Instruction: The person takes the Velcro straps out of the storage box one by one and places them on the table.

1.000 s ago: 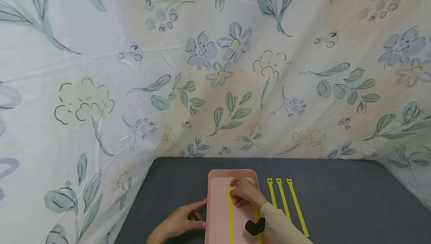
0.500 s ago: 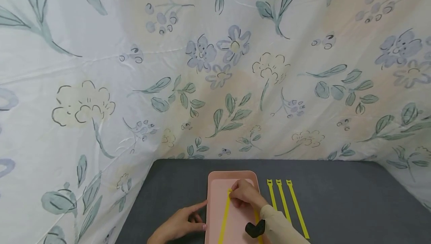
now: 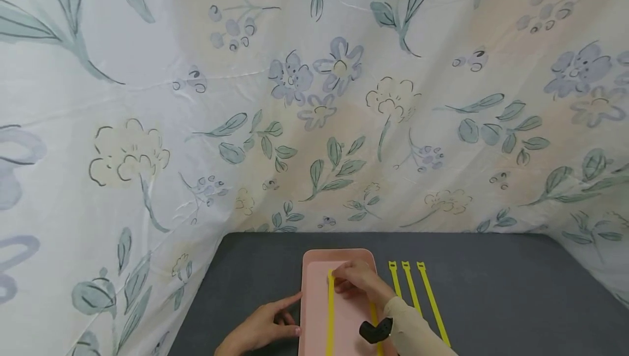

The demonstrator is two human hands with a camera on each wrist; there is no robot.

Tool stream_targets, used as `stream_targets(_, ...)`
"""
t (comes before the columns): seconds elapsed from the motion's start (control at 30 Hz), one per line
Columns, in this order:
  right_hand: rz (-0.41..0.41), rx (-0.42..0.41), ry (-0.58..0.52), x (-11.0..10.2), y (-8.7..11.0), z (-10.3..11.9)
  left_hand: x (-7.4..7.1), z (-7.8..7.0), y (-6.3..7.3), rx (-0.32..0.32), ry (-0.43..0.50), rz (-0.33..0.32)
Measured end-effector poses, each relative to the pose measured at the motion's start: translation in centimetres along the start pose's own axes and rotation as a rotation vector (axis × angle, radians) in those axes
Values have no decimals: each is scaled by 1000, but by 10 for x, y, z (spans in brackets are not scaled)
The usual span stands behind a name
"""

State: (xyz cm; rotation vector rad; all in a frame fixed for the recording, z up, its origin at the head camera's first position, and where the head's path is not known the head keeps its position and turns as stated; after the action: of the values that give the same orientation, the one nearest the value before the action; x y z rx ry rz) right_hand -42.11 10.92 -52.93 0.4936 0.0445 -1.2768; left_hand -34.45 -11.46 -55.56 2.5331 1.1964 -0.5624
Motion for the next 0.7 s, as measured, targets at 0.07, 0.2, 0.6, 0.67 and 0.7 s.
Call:
stream_targets(0.07, 18, -13, -16, 1, 1, 2, 1, 25, -7, -16, 27, 0)
stream_targets(0.2, 39, -38, -36, 2, 3, 6, 1, 63, -18, -19, 61, -6)
stream_targets(0.6, -54, -143, -276, -11, 8, 31, 0, 43, -12, -18, 9, 8)
stream_targets(0.67, -49, -160, -316, -13, 10, 35, 1, 36, -10, -17, 14, -2)
stream_targets(0.7, -45, -171, -335, -14, 10, 38, 1, 40, -11, -19, 23, -4)
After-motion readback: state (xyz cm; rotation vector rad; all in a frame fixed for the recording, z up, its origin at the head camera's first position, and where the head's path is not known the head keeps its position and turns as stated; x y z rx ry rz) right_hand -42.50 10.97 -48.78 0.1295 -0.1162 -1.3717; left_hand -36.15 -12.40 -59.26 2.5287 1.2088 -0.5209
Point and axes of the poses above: each hand's wrist, its own y-axis away from the middle knuckle, its own x-axis out of the palm, z = x × y, the point moved 8 cm from there along -y, towards the middle knuckle, and after that the axes turned 3 degrees about x, right-handed, at the moved point
